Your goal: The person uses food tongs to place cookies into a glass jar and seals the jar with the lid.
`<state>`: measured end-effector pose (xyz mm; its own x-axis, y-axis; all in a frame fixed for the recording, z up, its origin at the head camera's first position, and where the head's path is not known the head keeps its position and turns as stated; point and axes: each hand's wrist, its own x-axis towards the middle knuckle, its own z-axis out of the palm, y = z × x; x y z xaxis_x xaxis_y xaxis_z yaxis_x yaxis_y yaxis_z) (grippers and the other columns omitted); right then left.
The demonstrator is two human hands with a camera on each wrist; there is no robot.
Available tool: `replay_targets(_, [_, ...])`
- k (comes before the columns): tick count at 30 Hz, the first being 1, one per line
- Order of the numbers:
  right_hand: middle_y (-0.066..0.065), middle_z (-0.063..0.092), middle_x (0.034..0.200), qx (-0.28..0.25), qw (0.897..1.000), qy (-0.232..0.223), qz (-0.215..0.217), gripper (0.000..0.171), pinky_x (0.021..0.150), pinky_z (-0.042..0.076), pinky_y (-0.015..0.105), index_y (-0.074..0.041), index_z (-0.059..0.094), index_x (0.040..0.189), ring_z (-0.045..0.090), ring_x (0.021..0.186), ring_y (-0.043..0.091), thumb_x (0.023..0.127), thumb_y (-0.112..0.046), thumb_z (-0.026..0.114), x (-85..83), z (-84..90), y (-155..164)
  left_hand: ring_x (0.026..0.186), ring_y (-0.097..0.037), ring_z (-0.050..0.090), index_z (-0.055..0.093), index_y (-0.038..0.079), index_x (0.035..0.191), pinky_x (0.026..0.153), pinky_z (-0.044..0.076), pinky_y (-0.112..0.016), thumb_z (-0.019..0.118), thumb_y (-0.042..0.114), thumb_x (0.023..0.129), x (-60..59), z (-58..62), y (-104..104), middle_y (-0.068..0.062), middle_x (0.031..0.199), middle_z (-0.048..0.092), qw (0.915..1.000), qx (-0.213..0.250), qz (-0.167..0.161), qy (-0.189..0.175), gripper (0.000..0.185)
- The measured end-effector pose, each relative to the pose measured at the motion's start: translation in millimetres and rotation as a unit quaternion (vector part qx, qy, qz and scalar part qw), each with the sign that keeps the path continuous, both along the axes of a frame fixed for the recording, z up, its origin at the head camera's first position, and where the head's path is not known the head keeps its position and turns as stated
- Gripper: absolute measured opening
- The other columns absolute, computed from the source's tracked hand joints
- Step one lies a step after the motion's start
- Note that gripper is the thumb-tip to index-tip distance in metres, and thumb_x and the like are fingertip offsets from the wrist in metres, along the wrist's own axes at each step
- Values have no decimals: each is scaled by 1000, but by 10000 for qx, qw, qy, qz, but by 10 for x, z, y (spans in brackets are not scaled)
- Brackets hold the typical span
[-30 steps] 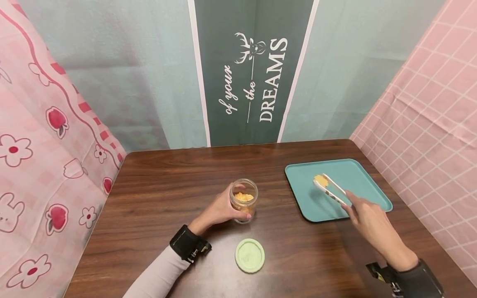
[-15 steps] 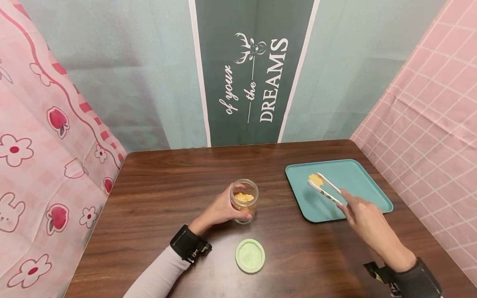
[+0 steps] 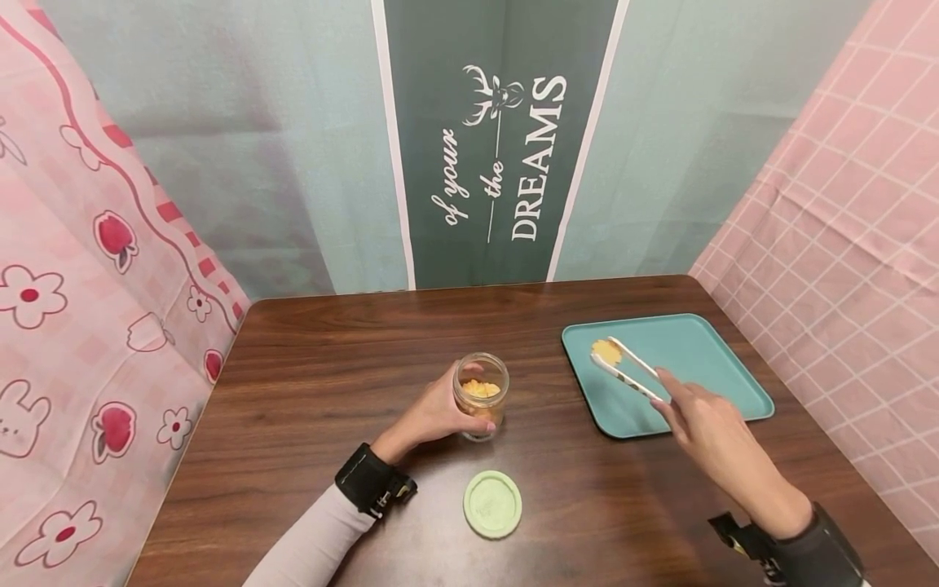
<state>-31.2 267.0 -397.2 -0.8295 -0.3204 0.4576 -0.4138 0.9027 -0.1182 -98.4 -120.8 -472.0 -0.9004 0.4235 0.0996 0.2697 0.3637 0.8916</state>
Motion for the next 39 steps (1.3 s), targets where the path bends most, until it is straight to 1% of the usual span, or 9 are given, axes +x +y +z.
replay_targets(3, [6, 63, 75, 3, 9999, 66, 105, 55, 49, 34, 28, 10, 65, 132, 42, 58, 10, 82, 2, 86, 6, 17, -41, 119, -19, 63, 53, 9, 144, 104, 48, -40, 101, 31, 69, -2, -3, 0, -6, 138, 65, 10000, 5, -6, 0, 92])
replay_targets(7, [4, 61, 74, 61, 9995, 182, 235, 57, 48, 35, 29, 8, 66, 132, 44, 58, 10, 80, 2, 87, 13, 38, -97, 120, -20, 63, 53, 8, 144, 105, 47, -40, 101, 30, 69, 0, 1, -1, -6, 139, 65, 10000, 28, -9, 6, 92])
replay_targets(11, [1, 58, 73, 90, 9991, 212, 360, 57, 49, 34, 27, 6, 65, 134, 42, 57, 8, 81, 2, 86, 25, 63, -145, 119, -20, 63, 53, 8, 144, 105, 47, -41, 101, 30, 68, 3, 12, -4, -6, 138, 65, 10000, 19, 3, 16, 92])
replay_targets(16, [1, 58, 73, 63, 9982, 250, 544, 56, 49, 35, 26, 6, 65, 135, 42, 57, 6, 82, 2, 84, 35, 94, -203, 118, -20, 63, 53, 7, 144, 104, 48, -40, 101, 30, 68, 5, 2, -1, -6, 137, 66, 10000, -25, 3, 70, 92])
replay_targets(21, [-1, 55, 72, 84, 9978, 232, 615, 57, 50, 34, 26, 5, 64, 136, 39, 58, 5, 83, 1, 85, 28, 128, -263, 118, -20, 63, 53, 6, 144, 103, 48, -40, 101, 30, 69, 3, -8, -3, -7, 138, 66, 10000, -16, -7, 68, 93])
replay_targets(28, [-3, 53, 73, 58, 9966, 332, 753, 58, 50, 34, 26, 2, 65, 135, 37, 58, 4, 81, 0, 86, 8, 145, -339, 118, -20, 63, 53, 6, 144, 104, 48, -39, 101, 30, 69, -5, -7, -3, -9, 138, 65, 10000, 18, -48, 40, 92])
replay_targets(31, [-4, 52, 72, 57, 9957, 394, 842, 54, 50, 34, 26, 2, 65, 135, 37, 58, 4, 85, -3, 85, 0, 137, -365, 118, -20, 63, 52, 5, 145, 104, 48, -39, 100, 30, 70, -7, -6, -2, -9, 139, 65, 10000, 3, -57, 51, 93])
replay_targets(35, [-3, 52, 72, 40, 9942, 494, 954, 45, 50, 35, 27, 2, 66, 135, 38, 58, 4, 94, -10, 80, -9, 131, -414, 119, -21, 63, 52, 5, 145, 104, 48, -40, 100, 30, 70, -7, -4, -2, -10, 139, 65, 10000, 9, -50, 60, 92])
replay_targets(39, [-5, 50, 72, 55, 9932, 493, 1053, 44, 51, 34, 26, 0, 65, 136, 38, 58, 4, 96, -13, 78, -14, 138, -483, 120, -21, 62, 53, 5, 144, 105, 48, -40, 101, 28, 70, -6, -7, -1, -11, 140, 65, 10000, 42, -55, 36, 92])
